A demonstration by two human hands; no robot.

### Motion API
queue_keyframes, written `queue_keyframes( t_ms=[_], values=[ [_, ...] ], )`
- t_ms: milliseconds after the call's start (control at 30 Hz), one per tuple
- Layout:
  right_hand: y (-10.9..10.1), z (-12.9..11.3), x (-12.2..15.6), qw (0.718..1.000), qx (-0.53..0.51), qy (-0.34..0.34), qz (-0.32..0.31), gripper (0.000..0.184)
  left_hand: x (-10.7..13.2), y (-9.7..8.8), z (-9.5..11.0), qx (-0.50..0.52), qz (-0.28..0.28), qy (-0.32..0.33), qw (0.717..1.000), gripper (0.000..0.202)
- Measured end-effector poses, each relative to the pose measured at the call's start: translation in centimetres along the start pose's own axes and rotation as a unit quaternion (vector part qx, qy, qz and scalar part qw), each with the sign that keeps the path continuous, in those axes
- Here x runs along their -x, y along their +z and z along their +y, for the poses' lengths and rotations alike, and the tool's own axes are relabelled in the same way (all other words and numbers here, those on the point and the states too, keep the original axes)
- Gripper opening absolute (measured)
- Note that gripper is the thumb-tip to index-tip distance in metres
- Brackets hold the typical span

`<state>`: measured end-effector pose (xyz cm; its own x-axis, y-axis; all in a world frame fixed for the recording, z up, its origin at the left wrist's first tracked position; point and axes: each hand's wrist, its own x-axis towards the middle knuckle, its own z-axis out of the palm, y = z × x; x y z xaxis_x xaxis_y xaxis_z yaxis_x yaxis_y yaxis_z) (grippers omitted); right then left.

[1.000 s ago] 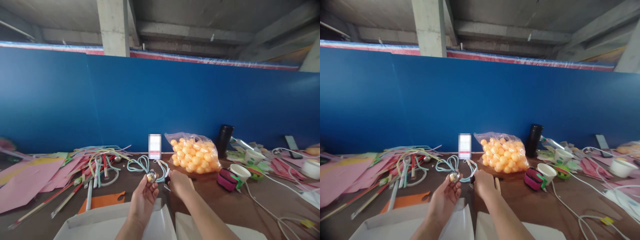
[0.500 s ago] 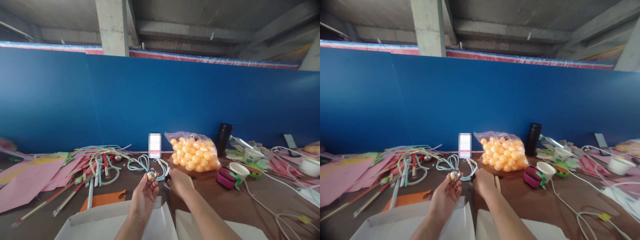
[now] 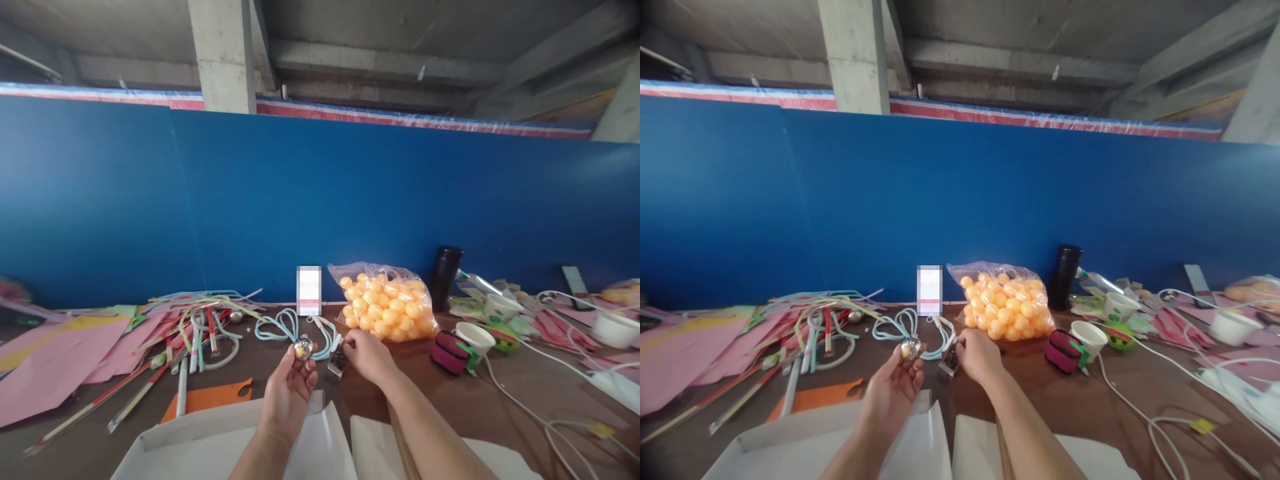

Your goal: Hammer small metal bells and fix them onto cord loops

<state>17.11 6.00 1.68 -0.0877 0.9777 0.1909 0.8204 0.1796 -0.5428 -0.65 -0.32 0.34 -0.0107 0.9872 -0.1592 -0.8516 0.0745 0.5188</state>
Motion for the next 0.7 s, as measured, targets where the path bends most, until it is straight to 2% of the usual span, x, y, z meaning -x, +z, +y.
queue_keyframes(
  t_ms=[167, 367, 400, 500, 567, 633, 700],
  values=[
    [-1.5, 0.8, 0.0, 0.991, -0.131, 0.023, -0.008, 0.015, 0.0, 0.4, 0.2, 0.001, 0.004, 0.001, 1.000, 0.018],
    [-2.6, -1.1, 1.7, 0.961, -0.265, 0.054, -0.054, 0.019, 0.0, 0.3, 0.1, 0.001, 0.001, -0.005, 1.000, 0.018],
    [-2.6, -1.5, 2.2, 0.949, -0.302, 0.058, -0.067, 0.019, 0.0, 0.3, 0.0, 0.001, -0.002, -0.005, 1.000, 0.018],
    [-2.4, -2.4, 3.8, 0.876, -0.461, 0.084, -0.111, 0.020, 0.0, 0.1, 0.0, 0.005, -0.018, -0.003, 1.000, 0.017],
    [-1.9, -2.6, 4.7, 0.838, -0.520, 0.099, -0.130, 0.020, -0.1, 0.0, 0.0, 0.005, -0.026, 0.001, 1.000, 0.018],
    [-1.4, -2.8, 5.3, 0.818, -0.547, 0.107, -0.142, 0.019, 0.0, 0.0, 0.0, -0.001, -0.026, 0.003, 1.000, 0.020],
    [-1.0, -2.8, 5.6, 0.809, -0.558, 0.112, -0.146, 0.018, 0.1, 0.1, 0.0, -0.008, -0.019, 0.003, 1.000, 0.021]
  ],
)
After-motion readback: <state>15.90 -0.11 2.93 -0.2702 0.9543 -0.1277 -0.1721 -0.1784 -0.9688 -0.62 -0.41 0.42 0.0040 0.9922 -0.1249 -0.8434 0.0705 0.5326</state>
